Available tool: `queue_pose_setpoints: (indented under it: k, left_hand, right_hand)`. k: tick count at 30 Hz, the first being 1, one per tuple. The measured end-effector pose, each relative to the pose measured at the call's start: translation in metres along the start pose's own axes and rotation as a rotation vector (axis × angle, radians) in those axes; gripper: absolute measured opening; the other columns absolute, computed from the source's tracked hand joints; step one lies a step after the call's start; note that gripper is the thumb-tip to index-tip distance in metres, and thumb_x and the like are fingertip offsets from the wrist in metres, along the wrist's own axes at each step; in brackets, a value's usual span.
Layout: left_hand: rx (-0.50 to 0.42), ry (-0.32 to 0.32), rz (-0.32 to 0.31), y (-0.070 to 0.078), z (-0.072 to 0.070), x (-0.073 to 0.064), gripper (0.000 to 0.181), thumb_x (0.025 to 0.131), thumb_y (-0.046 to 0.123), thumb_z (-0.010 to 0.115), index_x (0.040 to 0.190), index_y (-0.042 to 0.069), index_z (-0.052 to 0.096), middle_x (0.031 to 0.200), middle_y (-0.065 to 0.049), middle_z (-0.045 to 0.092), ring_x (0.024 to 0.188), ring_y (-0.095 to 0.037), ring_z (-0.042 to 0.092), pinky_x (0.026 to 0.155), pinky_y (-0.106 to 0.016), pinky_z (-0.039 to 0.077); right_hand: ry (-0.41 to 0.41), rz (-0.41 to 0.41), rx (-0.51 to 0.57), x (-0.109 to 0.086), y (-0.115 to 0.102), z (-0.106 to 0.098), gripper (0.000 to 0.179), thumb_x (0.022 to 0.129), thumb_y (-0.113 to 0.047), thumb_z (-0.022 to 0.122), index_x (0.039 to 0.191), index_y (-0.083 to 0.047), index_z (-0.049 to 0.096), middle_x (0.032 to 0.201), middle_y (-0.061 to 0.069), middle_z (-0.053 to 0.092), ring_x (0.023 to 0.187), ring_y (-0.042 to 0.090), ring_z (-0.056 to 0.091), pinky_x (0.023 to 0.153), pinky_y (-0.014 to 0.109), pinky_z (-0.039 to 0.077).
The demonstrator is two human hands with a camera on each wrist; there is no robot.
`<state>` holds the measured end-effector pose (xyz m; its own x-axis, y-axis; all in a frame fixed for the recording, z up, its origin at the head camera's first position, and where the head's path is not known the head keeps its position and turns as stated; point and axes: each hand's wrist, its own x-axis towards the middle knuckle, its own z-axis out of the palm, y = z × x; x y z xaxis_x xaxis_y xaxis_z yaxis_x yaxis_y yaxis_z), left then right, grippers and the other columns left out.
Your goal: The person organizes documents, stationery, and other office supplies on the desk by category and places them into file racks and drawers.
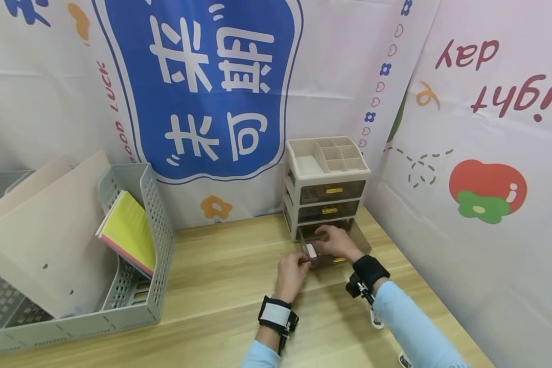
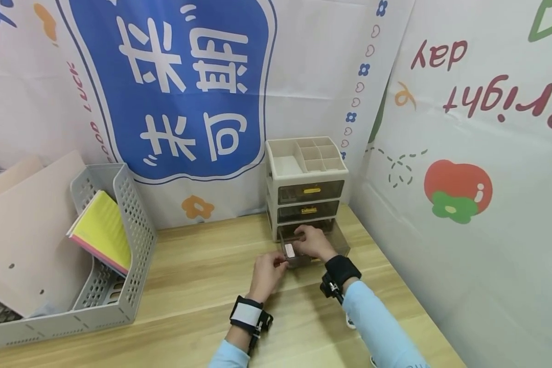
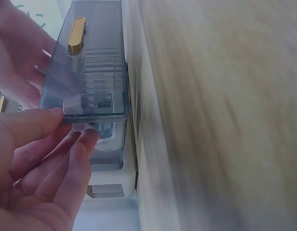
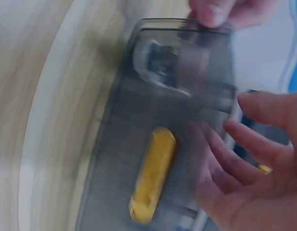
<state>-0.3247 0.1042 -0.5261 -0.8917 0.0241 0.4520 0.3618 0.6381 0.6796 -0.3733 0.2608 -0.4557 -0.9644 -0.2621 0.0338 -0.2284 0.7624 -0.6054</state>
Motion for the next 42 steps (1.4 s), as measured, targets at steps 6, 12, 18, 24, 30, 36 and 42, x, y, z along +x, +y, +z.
queue_pose_setpoints:
  k: [6, 12, 18, 24, 30, 36, 42]
  left_hand:
    - [-0.015, 0.000, -0.011, -0.002, -0.005, 0.001, 0.004, 0.078, 0.010, 0.073, 0.081, 0.009, 0.071, 0.079, -0.002, 0.069, 0.070, -0.011, 0.062, 0.062, -0.022, 0.050]
    - [-0.031, -0.029, -0.024, -0.004, -0.009, 0.005, 0.004, 0.081, 0.012, 0.071, 0.083, 0.008, 0.071, 0.080, -0.003, 0.069, 0.071, -0.011, 0.063, 0.063, -0.022, 0.050]
    - [-0.045, -0.052, -0.052, -0.002, -0.012, 0.008, 0.005, 0.082, 0.012, 0.069, 0.085, 0.008, 0.071, 0.082, -0.004, 0.070, 0.074, -0.012, 0.064, 0.065, -0.023, 0.052]
    - [-0.070, -0.051, -0.050, -0.001, -0.012, 0.007, 0.005, 0.082, 0.011, 0.069, 0.085, 0.007, 0.071, 0.082, -0.005, 0.070, 0.074, -0.012, 0.065, 0.065, -0.023, 0.052]
    - [-0.070, -0.035, -0.027, 0.000, -0.013, 0.005, 0.006, 0.083, 0.011, 0.068, 0.085, 0.007, 0.071, 0.082, -0.004, 0.070, 0.073, -0.012, 0.065, 0.064, -0.022, 0.051]
    - [-0.062, -0.048, -0.023, 0.002, -0.011, 0.002, 0.007, 0.083, 0.012, 0.068, 0.087, 0.007, 0.071, 0.083, -0.005, 0.070, 0.074, -0.013, 0.065, 0.064, -0.021, 0.051]
    - [-0.078, -0.057, -0.024, 0.004, -0.010, 0.000, 0.006, 0.083, 0.011, 0.069, 0.086, 0.006, 0.072, 0.083, -0.005, 0.070, 0.073, -0.012, 0.065, 0.064, -0.020, 0.051]
  right_hand:
    - [0.132, -0.077, 0.054, -0.038, 0.005, -0.030, 0.027, 0.086, -0.007, 0.061, 0.112, 0.001, 0.058, 0.099, 0.019, 0.066, 0.087, 0.029, 0.065, 0.071, 0.037, 0.053]
    - [0.189, -0.042, 0.052, -0.085, 0.028, -0.045, 0.025, 0.085, -0.004, 0.061, 0.109, 0.003, 0.059, 0.095, 0.016, 0.066, 0.083, 0.026, 0.065, 0.071, 0.037, 0.052]
    - [0.032, 0.067, 0.061, -0.126, 0.060, -0.042, 0.032, 0.082, -0.004, 0.065, 0.112, 0.003, 0.056, 0.088, 0.013, 0.065, 0.078, 0.022, 0.064, 0.062, 0.031, 0.052]
    - [-0.123, 0.104, 0.141, -0.148, 0.077, -0.036, 0.044, 0.081, -0.011, 0.069, 0.118, 0.005, 0.051, 0.092, 0.013, 0.061, 0.080, 0.022, 0.061, 0.064, 0.033, 0.049]
    - [-0.199, 0.141, 0.175, -0.153, 0.085, -0.030, 0.047, 0.080, -0.014, 0.071, 0.119, 0.004, 0.052, 0.094, 0.014, 0.059, 0.083, 0.022, 0.056, 0.068, 0.033, 0.045]
    - [-0.216, 0.137, 0.221, -0.159, 0.093, -0.023, 0.037, 0.082, -0.017, 0.070, 0.107, 0.003, 0.052, 0.091, 0.011, 0.059, 0.081, 0.019, 0.055, 0.069, 0.032, 0.042]
    - [-0.171, 0.123, 0.233, -0.169, 0.088, -0.020, 0.036, 0.080, -0.014, 0.071, 0.103, 0.001, 0.047, 0.092, 0.012, 0.060, 0.081, 0.020, 0.058, 0.068, 0.032, 0.045]
